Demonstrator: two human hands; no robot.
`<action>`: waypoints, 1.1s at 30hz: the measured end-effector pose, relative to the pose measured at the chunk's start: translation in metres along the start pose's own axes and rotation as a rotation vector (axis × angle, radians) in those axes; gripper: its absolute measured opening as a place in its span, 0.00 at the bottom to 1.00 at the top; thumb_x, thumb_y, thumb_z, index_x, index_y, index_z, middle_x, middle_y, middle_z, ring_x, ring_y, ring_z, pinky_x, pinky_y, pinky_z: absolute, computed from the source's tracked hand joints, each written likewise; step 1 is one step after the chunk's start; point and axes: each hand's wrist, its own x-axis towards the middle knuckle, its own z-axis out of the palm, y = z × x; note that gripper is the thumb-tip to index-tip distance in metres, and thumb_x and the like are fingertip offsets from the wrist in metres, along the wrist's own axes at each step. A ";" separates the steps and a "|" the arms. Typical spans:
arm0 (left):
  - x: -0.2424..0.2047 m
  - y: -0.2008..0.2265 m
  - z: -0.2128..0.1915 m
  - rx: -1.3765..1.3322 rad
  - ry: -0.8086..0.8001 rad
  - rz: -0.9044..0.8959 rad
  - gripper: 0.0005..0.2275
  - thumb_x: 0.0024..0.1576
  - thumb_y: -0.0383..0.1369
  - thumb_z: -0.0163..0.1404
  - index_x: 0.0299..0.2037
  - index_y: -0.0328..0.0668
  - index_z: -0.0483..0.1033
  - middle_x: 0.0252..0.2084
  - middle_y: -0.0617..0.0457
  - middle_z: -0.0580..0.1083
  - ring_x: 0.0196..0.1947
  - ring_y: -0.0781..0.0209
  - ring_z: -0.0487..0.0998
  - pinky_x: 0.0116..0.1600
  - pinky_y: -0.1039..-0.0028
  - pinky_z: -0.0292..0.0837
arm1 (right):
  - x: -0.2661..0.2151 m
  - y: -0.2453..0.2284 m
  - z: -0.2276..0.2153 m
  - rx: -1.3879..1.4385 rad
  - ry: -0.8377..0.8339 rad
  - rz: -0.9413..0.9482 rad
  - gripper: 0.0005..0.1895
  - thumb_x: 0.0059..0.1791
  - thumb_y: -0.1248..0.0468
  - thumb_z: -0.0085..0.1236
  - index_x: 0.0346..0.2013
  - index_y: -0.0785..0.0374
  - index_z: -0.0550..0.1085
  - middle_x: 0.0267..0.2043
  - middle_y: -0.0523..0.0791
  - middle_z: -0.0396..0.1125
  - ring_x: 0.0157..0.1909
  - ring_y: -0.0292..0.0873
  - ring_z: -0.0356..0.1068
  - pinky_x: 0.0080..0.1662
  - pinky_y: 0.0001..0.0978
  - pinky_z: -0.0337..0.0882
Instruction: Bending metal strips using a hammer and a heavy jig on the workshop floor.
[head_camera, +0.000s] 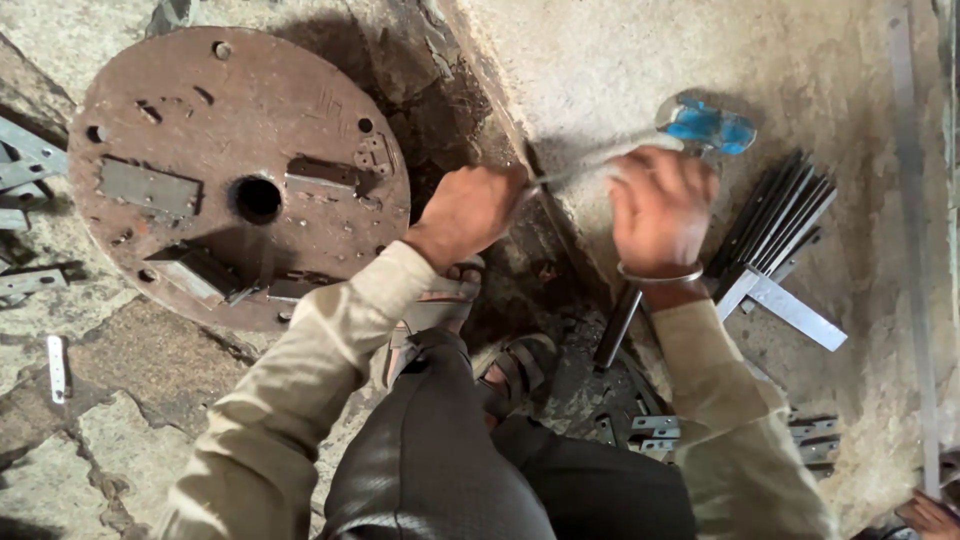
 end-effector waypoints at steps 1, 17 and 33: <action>0.005 -0.001 0.008 -0.032 -0.039 -0.127 0.16 0.69 0.45 0.38 0.42 0.40 0.71 0.22 0.48 0.72 0.18 0.53 0.74 0.23 0.59 0.71 | -0.009 0.006 0.015 -0.011 0.072 0.091 0.06 0.52 0.62 0.65 0.43 0.53 0.80 0.50 0.42 0.72 0.51 0.46 0.69 0.58 0.44 0.67; -0.119 -0.031 0.018 0.089 0.479 -0.329 0.10 0.65 0.38 0.48 0.46 0.39 0.71 0.31 0.40 0.78 0.26 0.38 0.78 0.31 0.52 0.73 | -0.153 0.036 0.104 0.164 -0.024 1.042 0.22 0.48 0.52 0.64 0.48 0.64 0.73 0.42 0.54 0.70 0.43 0.60 0.70 0.44 0.56 0.68; -0.230 -0.060 0.020 0.116 0.823 -0.625 0.06 0.61 0.32 0.50 0.43 0.41 0.75 0.40 0.44 0.70 0.42 0.43 0.73 0.44 0.57 0.71 | -0.165 0.066 0.118 0.110 -0.015 0.930 0.19 0.50 0.58 0.64 0.46 0.71 0.71 0.44 0.58 0.69 0.46 0.64 0.68 0.50 0.59 0.66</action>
